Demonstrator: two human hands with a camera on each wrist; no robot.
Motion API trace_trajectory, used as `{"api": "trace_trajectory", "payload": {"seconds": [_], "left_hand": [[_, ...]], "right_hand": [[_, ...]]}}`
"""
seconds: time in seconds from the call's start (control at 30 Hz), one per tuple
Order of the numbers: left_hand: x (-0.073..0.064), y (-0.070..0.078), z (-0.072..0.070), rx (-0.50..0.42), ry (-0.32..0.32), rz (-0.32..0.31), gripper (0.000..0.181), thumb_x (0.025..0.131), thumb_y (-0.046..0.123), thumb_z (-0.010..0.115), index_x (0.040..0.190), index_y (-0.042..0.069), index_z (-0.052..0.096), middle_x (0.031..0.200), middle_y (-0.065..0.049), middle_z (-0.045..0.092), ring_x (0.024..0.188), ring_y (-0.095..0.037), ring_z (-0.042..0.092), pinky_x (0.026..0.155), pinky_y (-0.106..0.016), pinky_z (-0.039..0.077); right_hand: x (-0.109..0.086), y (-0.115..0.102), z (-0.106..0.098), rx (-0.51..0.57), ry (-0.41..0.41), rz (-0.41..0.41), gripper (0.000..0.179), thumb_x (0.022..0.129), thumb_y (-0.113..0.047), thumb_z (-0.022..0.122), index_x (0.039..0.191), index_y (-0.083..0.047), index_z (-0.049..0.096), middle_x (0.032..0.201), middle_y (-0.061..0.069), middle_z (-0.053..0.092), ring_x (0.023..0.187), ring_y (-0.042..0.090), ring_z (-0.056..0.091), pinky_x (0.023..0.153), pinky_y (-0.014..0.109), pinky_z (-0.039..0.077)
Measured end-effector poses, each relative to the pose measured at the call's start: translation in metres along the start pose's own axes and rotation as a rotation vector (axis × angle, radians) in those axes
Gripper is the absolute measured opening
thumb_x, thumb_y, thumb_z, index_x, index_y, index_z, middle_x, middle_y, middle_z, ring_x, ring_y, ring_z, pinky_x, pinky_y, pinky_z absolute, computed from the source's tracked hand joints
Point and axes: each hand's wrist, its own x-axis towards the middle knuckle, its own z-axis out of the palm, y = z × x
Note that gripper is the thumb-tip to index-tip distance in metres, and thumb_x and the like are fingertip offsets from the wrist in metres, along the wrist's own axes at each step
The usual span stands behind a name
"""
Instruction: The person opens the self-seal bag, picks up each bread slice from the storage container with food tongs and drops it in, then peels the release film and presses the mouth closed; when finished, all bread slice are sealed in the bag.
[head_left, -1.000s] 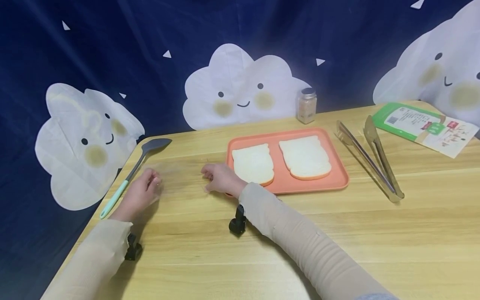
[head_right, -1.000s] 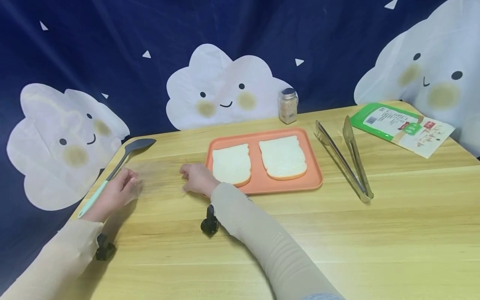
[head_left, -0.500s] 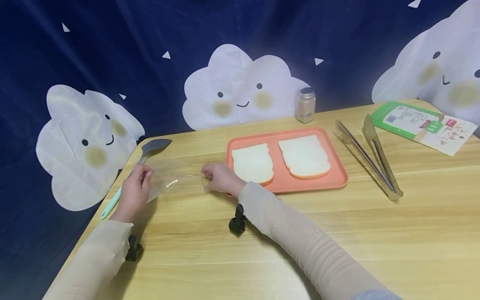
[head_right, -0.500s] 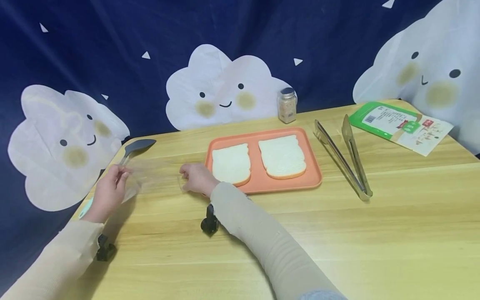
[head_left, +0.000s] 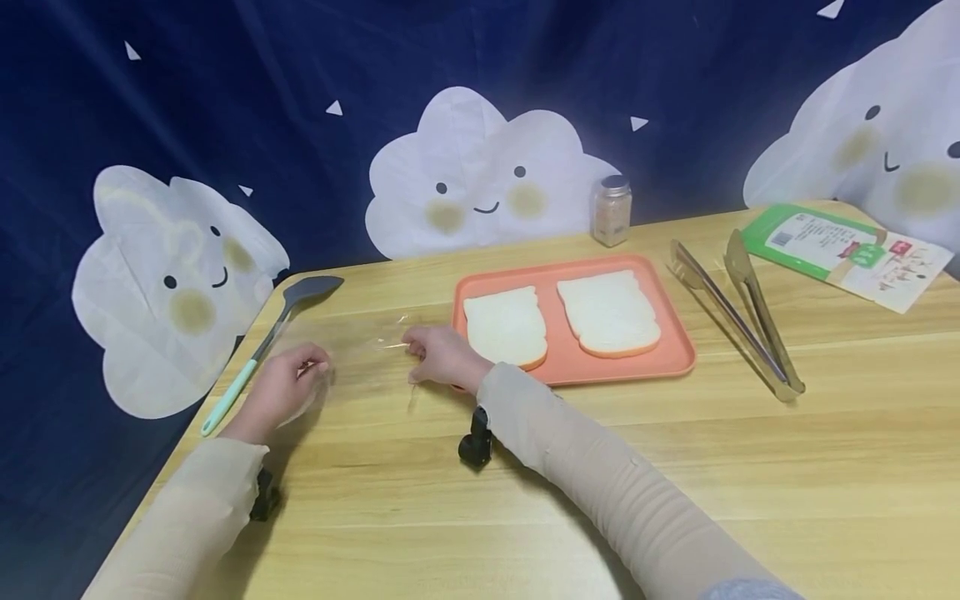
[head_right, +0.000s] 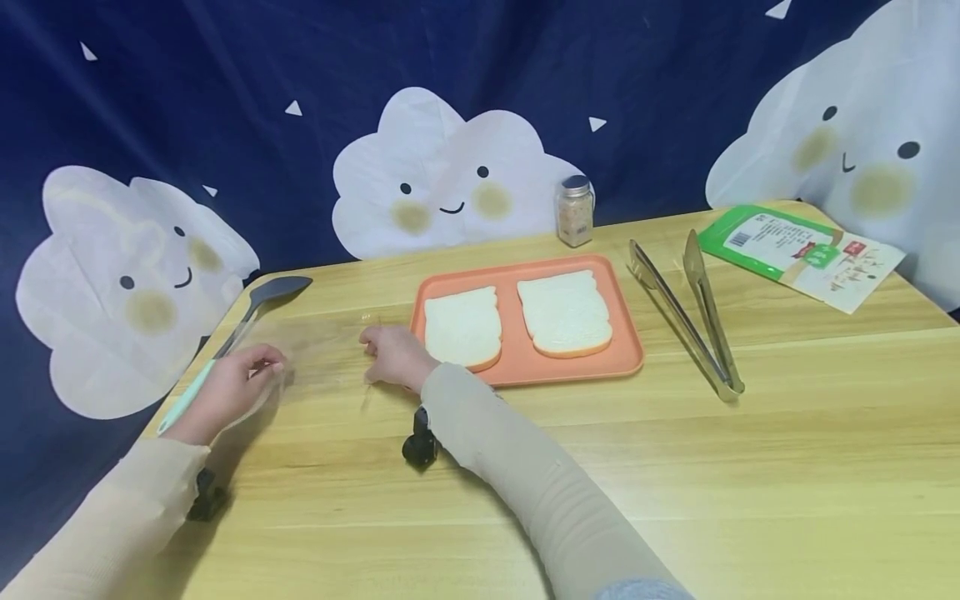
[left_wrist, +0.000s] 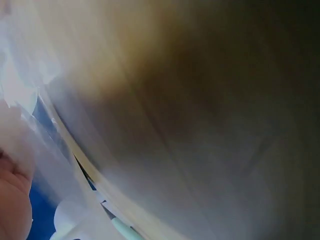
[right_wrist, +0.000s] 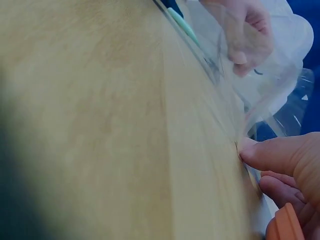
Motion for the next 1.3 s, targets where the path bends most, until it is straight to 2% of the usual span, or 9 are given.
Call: {"api": "trace_trajectory", "payload": {"seconds": [0.1, 0.2, 0.4, 0.7, 0.83, 0.97, 1.07, 1.2, 1.3], "left_hand": [[0.002, 0.001, 0.000, -0.016, 0.039, -0.034, 0.004, 0.087, 0.002, 0.061, 0.085, -0.001, 0.059, 0.082, -0.014, 0.064, 0.076, -0.026, 0.058, 0.068, -0.043, 0.047], [0.002, 0.002, 0.000, -0.012, 0.053, -0.048, 0.004, 0.088, 0.001, 0.059, 0.087, -0.002, 0.057, 0.081, -0.014, 0.062, 0.073, -0.024, 0.054, 0.065, -0.039, 0.045], [0.004, 0.003, 0.003, -0.026, 0.047, -0.010, 0.005, 0.087, -0.002, 0.059, 0.087, 0.001, 0.056, 0.081, -0.011, 0.061, 0.074, -0.022, 0.054, 0.065, -0.036, 0.045], [0.005, 0.006, 0.008, -0.043, 0.049, 0.018, 0.006, 0.085, -0.003, 0.062, 0.089, 0.000, 0.059, 0.085, -0.014, 0.065, 0.081, -0.029, 0.061, 0.070, -0.044, 0.050], [0.004, 0.005, 0.008, -0.020, 0.078, 0.044, 0.006, 0.084, -0.001, 0.064, 0.088, 0.002, 0.061, 0.085, -0.013, 0.066, 0.081, -0.029, 0.063, 0.070, -0.045, 0.050], [0.002, 0.002, 0.002, -0.011, 0.097, 0.058, 0.007, 0.083, 0.000, 0.065, 0.088, 0.005, 0.062, 0.084, -0.011, 0.066, 0.080, -0.029, 0.062, 0.068, -0.045, 0.049], [0.001, 0.000, -0.001, -0.007, 0.105, 0.052, 0.008, 0.082, 0.001, 0.066, 0.087, 0.006, 0.063, 0.083, -0.009, 0.067, 0.078, -0.020, 0.061, 0.068, -0.040, 0.048], [0.001, -0.004, -0.003, -0.028, 0.113, 0.035, 0.009, 0.082, 0.000, 0.067, 0.089, 0.006, 0.065, 0.083, -0.008, 0.068, 0.077, 0.000, 0.056, 0.069, -0.021, 0.047], [-0.001, -0.004, -0.005, -0.054, 0.099, 0.012, 0.011, 0.084, 0.002, 0.066, 0.094, 0.004, 0.066, 0.087, -0.010, 0.069, 0.079, -0.001, 0.057, 0.070, -0.012, 0.042]], "right_hand": [[-0.001, 0.002, -0.001, 0.028, 0.013, -0.008, 0.056, 0.076, -0.010, 0.075, 0.127, -0.008, 0.053, 0.118, 0.004, 0.062, 0.110, 0.016, 0.056, 0.093, 0.024, 0.043], [-0.002, 0.005, -0.002, 0.120, 0.029, -0.014, 0.056, 0.076, -0.007, 0.074, 0.128, -0.005, 0.052, 0.118, 0.007, 0.062, 0.109, 0.018, 0.056, 0.093, 0.025, 0.043], [-0.008, 0.011, -0.006, 0.312, 0.075, 0.006, 0.052, 0.080, -0.009, 0.071, 0.128, -0.003, 0.051, 0.120, 0.010, 0.059, 0.108, 0.019, 0.055, 0.092, 0.026, 0.044], [-0.027, 0.005, -0.037, 0.341, 0.121, -0.001, 0.049, 0.082, -0.016, 0.071, 0.126, -0.004, 0.054, 0.120, 0.011, 0.060, 0.107, 0.019, 0.057, 0.092, 0.027, 0.045], [-0.053, 0.006, -0.070, 0.256, 0.146, -0.018, 0.049, 0.083, -0.021, 0.070, 0.127, -0.008, 0.053, 0.121, 0.009, 0.060, 0.109, 0.019, 0.057, 0.092, 0.029, 0.046], [-0.089, 0.021, -0.112, 0.166, 0.214, -0.001, 0.050, 0.084, -0.022, 0.069, 0.129, -0.007, 0.052, 0.122, 0.012, 0.059, 0.111, 0.024, 0.057, 0.094, 0.035, 0.045], [-0.118, 0.035, -0.142, 0.118, 0.287, 0.061, 0.051, 0.083, -0.025, 0.068, 0.128, -0.006, 0.053, 0.121, 0.014, 0.060, 0.110, 0.026, 0.057, 0.093, 0.038, 0.046], [-0.160, 0.052, -0.178, 0.026, 0.355, 0.168, 0.054, 0.085, -0.031, 0.067, 0.130, -0.005, 0.051, 0.123, 0.018, 0.058, 0.112, 0.031, 0.056, 0.094, 0.044, 0.044], [-0.188, 0.067, -0.197, -0.003, 0.392, 0.253, 0.062, 0.085, -0.035, 0.065, 0.134, -0.003, 0.045, 0.129, 0.022, 0.052, 0.117, 0.036, 0.050, 0.097, 0.049, 0.039]]}}
